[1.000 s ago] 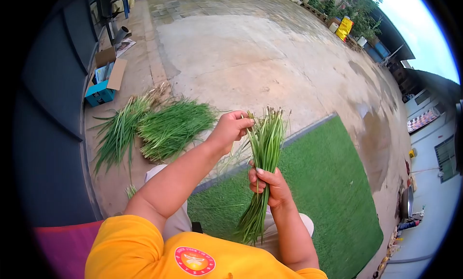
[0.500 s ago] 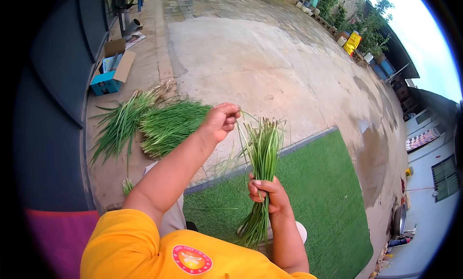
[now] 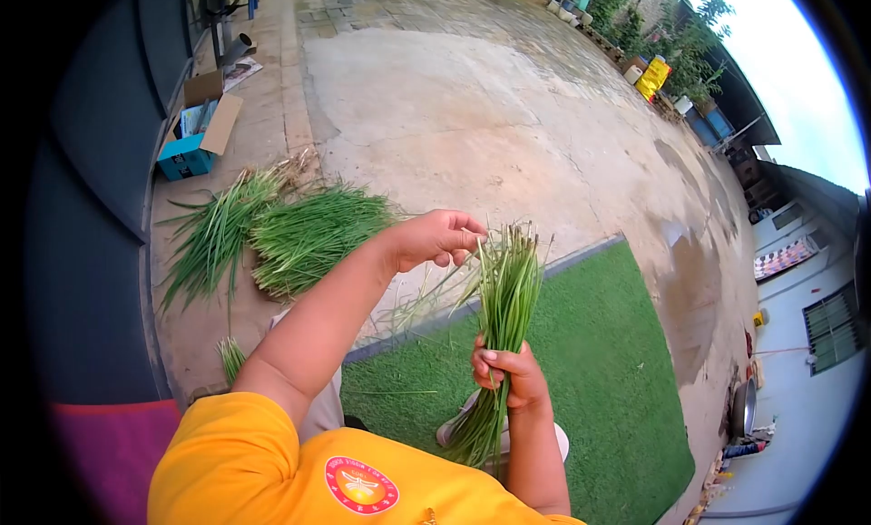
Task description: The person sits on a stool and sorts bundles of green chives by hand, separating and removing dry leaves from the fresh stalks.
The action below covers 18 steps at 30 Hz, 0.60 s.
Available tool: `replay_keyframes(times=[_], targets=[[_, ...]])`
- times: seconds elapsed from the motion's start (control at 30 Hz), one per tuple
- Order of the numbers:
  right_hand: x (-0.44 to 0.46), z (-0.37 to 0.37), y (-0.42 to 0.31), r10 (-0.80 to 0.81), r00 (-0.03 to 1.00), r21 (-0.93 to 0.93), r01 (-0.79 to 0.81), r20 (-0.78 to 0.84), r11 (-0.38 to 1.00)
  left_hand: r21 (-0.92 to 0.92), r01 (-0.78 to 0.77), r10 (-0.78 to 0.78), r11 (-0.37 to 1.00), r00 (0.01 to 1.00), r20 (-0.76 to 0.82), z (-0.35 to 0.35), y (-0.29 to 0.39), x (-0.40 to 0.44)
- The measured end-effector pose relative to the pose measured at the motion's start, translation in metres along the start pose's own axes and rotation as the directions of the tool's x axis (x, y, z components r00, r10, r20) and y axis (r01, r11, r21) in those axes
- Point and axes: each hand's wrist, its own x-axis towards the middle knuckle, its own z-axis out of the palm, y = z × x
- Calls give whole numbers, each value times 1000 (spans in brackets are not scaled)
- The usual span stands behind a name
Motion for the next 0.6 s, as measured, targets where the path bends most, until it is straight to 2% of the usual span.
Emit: replay_keyframes(times=[0.03,0.07,0.13,0.2,0.27,0.3,0.37,0.5,0.6], targets=[[0,-1,0,2,1000,-14,-2,-8,1000,47,50,-55,998,992,110,5,-2,-1],[-1,-3,0,5,1000,-28,-5,-18,1000,45,53,-57,998,992,110,8,-4,-1],[0,-6,0,17,998,-68,-21,-55,997,-32,181,-161,983,932,325,11,-8,-2],[-4,-9,-2,27,995,-108,-37,-92,994,-22,199,-180,980,924,336,12,-12,-3],[-10,-15,-8,37,999,-73,-38,-11,997,-257,202,-122,945,947,296,9,-16,-3],[-13,-16,-9,28,1000,-75,-28,5,997,-260,200,-119,945,948,297,9,-15,-3],[-17,-17,-11,37,999,-62,-35,34,997,-376,262,-95,889,908,408,9,-13,-3],[-20,-17,-8,11,999,-38,-9,51,999,-249,276,-130,928,868,479,20,-18,-12],[-18,-18,-6,-25,1000,6,24,13,1000,-194,237,-127,952,883,452,30,-10,-25]])
